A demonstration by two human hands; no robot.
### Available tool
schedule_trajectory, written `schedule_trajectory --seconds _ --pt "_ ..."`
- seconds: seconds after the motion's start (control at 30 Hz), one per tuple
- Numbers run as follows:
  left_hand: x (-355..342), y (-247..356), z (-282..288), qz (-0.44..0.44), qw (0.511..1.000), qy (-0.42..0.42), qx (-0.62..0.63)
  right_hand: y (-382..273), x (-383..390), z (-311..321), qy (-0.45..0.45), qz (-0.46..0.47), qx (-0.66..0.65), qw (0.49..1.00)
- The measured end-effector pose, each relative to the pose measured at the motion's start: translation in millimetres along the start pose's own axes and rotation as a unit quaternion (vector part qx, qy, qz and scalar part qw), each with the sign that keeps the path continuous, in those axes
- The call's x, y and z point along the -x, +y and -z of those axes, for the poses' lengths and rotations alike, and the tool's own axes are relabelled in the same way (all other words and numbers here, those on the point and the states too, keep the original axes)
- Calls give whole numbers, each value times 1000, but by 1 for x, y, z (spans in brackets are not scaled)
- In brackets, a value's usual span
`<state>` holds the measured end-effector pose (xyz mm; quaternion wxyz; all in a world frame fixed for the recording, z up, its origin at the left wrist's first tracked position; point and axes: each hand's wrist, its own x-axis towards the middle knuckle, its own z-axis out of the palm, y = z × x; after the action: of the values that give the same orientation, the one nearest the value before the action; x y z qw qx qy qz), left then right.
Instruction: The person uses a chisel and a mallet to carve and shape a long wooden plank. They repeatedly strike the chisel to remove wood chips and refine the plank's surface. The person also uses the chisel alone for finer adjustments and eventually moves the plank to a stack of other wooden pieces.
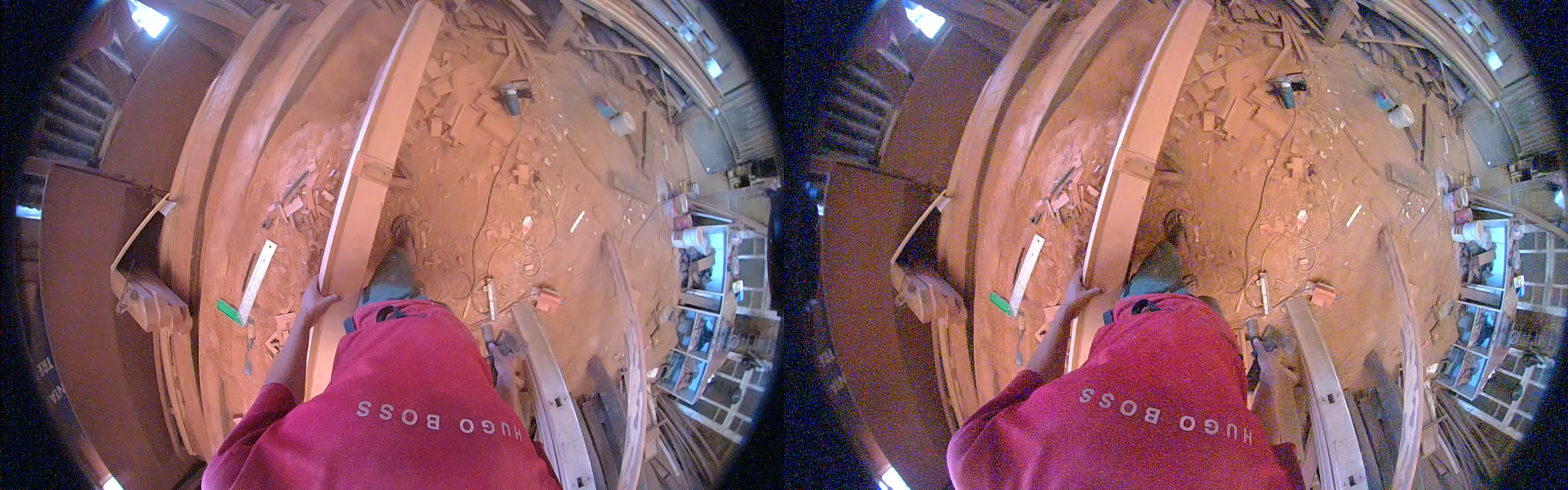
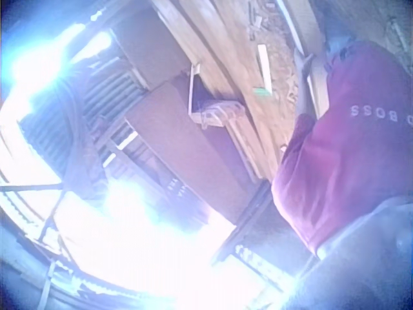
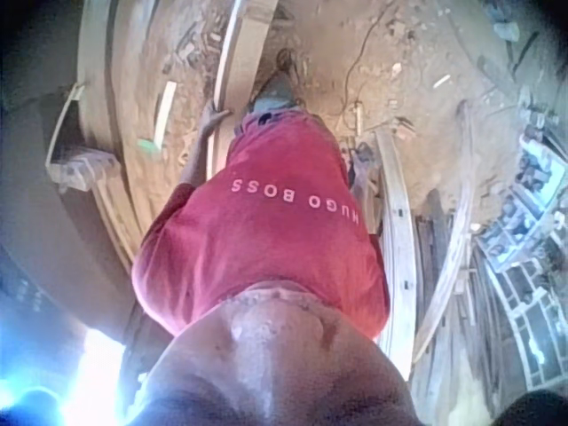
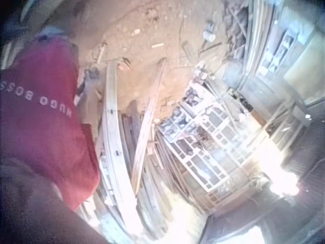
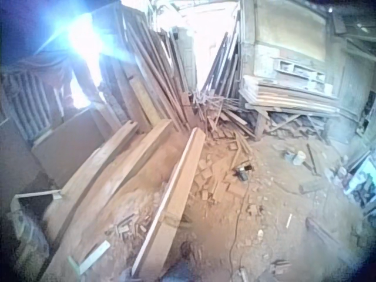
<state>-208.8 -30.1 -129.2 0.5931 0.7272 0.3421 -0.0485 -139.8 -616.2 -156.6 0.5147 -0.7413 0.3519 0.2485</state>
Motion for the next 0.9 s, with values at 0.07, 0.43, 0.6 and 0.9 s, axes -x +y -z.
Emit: schedule_trajectory --seconds 0.07,0.43,0.6,0.9 --pt "5 -5 1 17 996 47 -78 -15 19 -8 7 -19 55 998" --pt "18 95 -48 58 891 185 -411 -16 4 -19 -37 -49 -26 998" --pt "-7 103 -65 125 879 179 -423 -30 15 -21 -44 -23 -8 999" --pt "44 93 -69 118 932 84 -331 12 -29 5 -117 -24 114 986"
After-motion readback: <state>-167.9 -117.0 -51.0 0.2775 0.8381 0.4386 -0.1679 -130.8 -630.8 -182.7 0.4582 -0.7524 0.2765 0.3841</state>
